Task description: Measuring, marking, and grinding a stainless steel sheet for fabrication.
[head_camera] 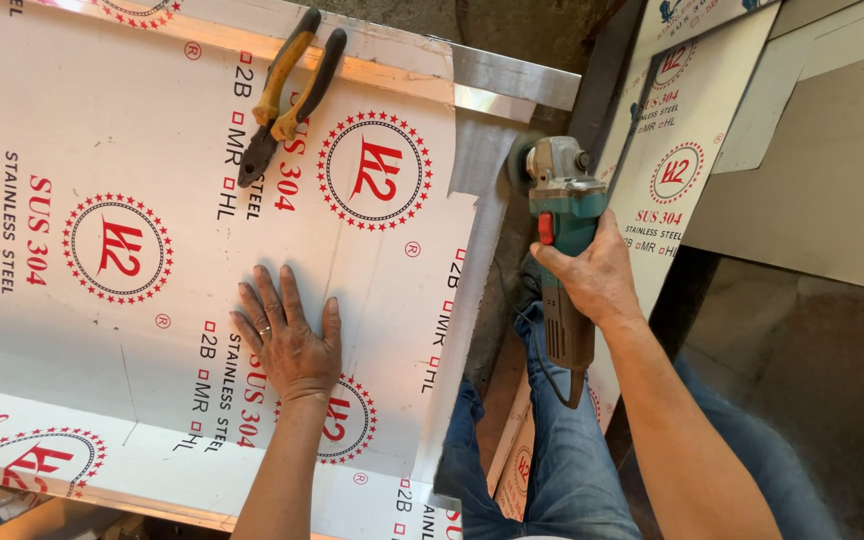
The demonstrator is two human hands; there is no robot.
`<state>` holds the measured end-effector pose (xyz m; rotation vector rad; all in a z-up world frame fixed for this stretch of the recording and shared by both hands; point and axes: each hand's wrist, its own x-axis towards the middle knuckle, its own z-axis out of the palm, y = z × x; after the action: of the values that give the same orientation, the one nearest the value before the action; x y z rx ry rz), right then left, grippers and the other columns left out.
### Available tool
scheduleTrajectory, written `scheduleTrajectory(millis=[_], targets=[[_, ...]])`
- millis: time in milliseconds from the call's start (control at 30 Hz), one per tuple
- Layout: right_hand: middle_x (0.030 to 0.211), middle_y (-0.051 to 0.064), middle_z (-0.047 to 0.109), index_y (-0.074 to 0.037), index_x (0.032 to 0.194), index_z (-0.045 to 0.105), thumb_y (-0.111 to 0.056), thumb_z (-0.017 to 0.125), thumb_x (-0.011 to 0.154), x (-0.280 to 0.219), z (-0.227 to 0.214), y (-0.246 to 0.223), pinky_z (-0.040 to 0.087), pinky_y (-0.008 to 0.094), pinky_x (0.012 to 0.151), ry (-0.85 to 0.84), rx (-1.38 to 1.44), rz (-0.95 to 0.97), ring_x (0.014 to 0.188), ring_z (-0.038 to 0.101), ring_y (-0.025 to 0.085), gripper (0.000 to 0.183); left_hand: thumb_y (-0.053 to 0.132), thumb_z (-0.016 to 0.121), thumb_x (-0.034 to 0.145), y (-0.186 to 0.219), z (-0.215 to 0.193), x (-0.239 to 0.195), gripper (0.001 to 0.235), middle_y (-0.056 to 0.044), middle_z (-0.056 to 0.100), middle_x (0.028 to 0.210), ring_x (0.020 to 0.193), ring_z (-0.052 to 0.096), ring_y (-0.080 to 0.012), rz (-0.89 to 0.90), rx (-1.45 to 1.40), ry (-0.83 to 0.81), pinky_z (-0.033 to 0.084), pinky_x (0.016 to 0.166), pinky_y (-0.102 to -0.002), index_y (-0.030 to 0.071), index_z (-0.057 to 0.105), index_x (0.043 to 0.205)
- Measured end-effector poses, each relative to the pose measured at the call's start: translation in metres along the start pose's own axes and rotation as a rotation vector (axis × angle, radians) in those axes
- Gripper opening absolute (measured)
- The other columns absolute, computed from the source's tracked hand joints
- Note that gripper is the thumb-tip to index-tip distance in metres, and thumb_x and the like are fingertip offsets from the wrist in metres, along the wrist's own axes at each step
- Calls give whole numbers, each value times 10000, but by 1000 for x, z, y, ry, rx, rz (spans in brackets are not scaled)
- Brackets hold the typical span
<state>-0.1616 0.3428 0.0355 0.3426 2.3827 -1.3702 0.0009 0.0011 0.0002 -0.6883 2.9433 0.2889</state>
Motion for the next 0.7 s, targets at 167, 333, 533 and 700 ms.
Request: scheduleTrajectory(millis=[167, 333, 533, 700], targets=[[1123, 116, 707, -24, 1261, 539, -236, 869, 739, 1, 0, -2, 581, 334, 895, 3, 40, -51, 1003, 707, 200, 653, 608, 405, 1034, 0, 2, 1, 789, -102, 105, 1747, 1607, 21, -338, 2, 1, 4, -4, 1286, -560, 197, 184, 1670], [1082, 109, 722, -31, 1239, 548, -240, 870, 726, -1, 0, -7, 591, 329, 862, 11, -14, 47, 954, 719, 199, 641, 601, 409, 1035, -1, 1, 0, 785, -104, 107, 1747, 1607, 22, -335, 0, -2, 1, -3, 1287, -561, 194, 191, 1670], [1065, 114, 730, -18, 1221, 551, -242, 870, 716, -11, 2, -7, 589, 332, 857, -9, -24, 57, 943, 722, 201, 637, 594, 418, 1044, -1, 2, -1, 783, -105, 112, 1750, 1611, 24, -340, 5, 4, 10, 0, 1290, -564, 187, 191, 1673], [1068, 119, 727, -16, 1228, 559, -233, 857, 716, -23, 5, -3, 580, 341, 862, -2, 6, 31, 942, 712, 208, 630, 583, 430, 1046, -2, 3, -1, 784, -107, 115, 1750, 1611, 25, -342, 14, 10, 17, 4, 1289, -566, 183, 186, 1675]])
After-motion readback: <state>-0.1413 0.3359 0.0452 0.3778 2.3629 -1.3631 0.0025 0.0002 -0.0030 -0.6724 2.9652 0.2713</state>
